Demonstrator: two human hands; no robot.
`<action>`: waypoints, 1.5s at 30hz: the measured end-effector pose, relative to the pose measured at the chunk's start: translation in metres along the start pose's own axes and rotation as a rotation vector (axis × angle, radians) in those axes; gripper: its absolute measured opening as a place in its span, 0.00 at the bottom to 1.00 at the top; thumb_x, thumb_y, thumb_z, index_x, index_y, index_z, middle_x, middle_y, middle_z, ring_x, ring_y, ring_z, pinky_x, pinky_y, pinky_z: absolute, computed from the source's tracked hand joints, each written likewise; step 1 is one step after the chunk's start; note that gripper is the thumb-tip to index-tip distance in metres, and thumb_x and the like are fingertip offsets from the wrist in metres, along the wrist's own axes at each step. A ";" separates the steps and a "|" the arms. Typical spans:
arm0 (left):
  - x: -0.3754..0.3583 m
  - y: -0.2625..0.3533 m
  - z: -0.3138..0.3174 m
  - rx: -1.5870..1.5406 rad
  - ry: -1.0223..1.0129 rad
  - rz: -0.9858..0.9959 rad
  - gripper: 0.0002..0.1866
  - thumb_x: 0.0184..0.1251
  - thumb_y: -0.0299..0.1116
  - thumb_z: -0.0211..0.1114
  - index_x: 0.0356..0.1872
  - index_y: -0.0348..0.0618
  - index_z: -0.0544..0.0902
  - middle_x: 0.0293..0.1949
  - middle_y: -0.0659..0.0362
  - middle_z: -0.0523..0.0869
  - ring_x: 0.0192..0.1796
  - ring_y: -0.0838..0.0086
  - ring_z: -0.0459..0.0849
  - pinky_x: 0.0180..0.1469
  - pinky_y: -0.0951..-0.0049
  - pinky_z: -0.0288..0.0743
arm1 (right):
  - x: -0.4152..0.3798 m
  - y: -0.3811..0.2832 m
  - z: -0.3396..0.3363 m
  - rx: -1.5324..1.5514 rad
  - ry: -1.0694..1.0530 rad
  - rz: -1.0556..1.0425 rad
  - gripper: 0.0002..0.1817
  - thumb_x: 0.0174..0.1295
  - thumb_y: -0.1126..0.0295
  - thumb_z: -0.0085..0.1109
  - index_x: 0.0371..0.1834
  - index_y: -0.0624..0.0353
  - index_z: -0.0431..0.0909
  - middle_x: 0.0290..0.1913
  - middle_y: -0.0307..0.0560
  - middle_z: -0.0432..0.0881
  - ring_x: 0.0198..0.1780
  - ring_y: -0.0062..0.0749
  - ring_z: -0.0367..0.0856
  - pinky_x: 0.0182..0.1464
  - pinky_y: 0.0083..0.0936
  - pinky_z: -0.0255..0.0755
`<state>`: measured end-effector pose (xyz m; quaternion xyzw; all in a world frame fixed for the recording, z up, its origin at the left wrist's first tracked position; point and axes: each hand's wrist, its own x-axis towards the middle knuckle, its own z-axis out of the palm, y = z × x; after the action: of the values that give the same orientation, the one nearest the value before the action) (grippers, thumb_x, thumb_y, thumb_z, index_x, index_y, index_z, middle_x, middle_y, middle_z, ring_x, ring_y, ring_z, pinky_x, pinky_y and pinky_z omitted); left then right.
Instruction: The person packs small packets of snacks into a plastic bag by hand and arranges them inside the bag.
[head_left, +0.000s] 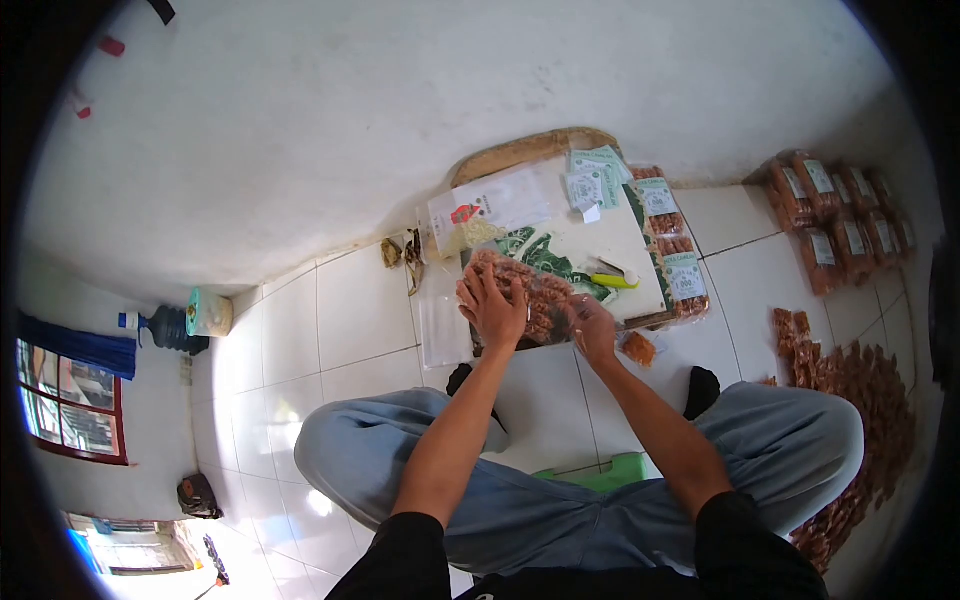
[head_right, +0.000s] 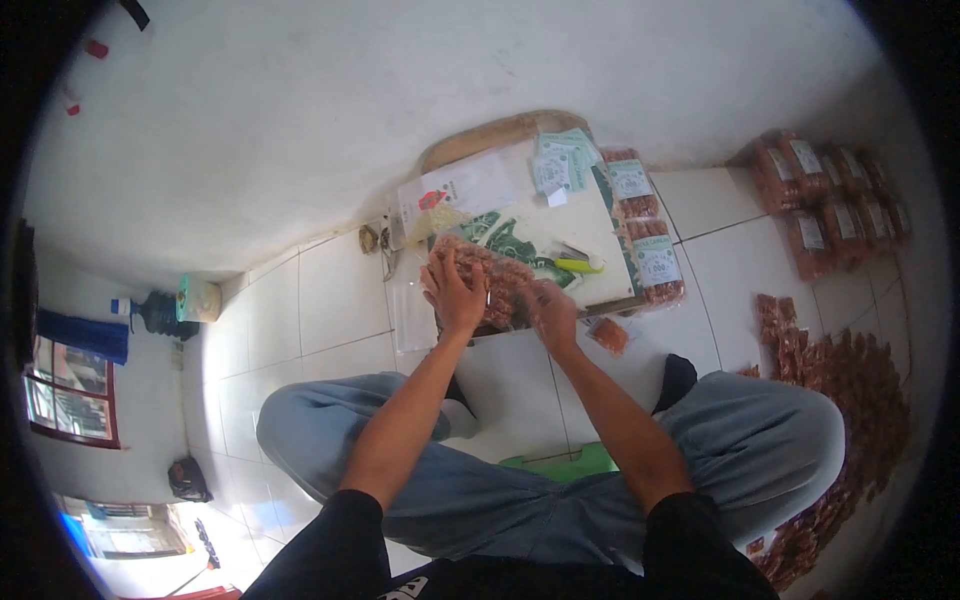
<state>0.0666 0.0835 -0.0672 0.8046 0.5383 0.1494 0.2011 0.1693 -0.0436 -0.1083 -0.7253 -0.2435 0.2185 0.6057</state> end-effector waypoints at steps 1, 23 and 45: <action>0.001 -0.002 0.002 -0.005 0.005 0.000 0.36 0.73 0.57 0.50 0.76 0.52 0.57 0.79 0.48 0.45 0.80 0.46 0.34 0.76 0.39 0.35 | -0.002 -0.004 -0.004 -0.161 -0.012 -0.105 0.12 0.62 0.68 0.69 0.38 0.65 0.79 0.27 0.43 0.83 0.25 0.23 0.76 0.29 0.25 0.73; 0.001 -0.002 -0.002 -0.028 -0.038 -0.029 0.38 0.71 0.57 0.53 0.76 0.53 0.55 0.80 0.50 0.42 0.80 0.48 0.31 0.77 0.42 0.32 | 0.004 0.006 -0.010 -0.300 -0.230 -0.454 0.09 0.62 0.68 0.64 0.43 0.57 0.80 0.35 0.54 0.82 0.39 0.52 0.81 0.41 0.39 0.75; 0.002 -0.004 0.002 -0.057 -0.016 -0.040 0.37 0.72 0.56 0.53 0.76 0.54 0.55 0.80 0.49 0.43 0.80 0.46 0.32 0.75 0.38 0.33 | 0.002 0.009 -0.014 -0.274 -0.180 -0.731 0.14 0.51 0.81 0.64 0.43 0.60 0.77 0.40 0.53 0.78 0.42 0.50 0.76 0.44 0.37 0.72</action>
<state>0.0649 0.0865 -0.0705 0.7889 0.5482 0.1539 0.2312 0.1805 -0.0541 -0.1146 -0.6429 -0.5645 0.0170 0.5175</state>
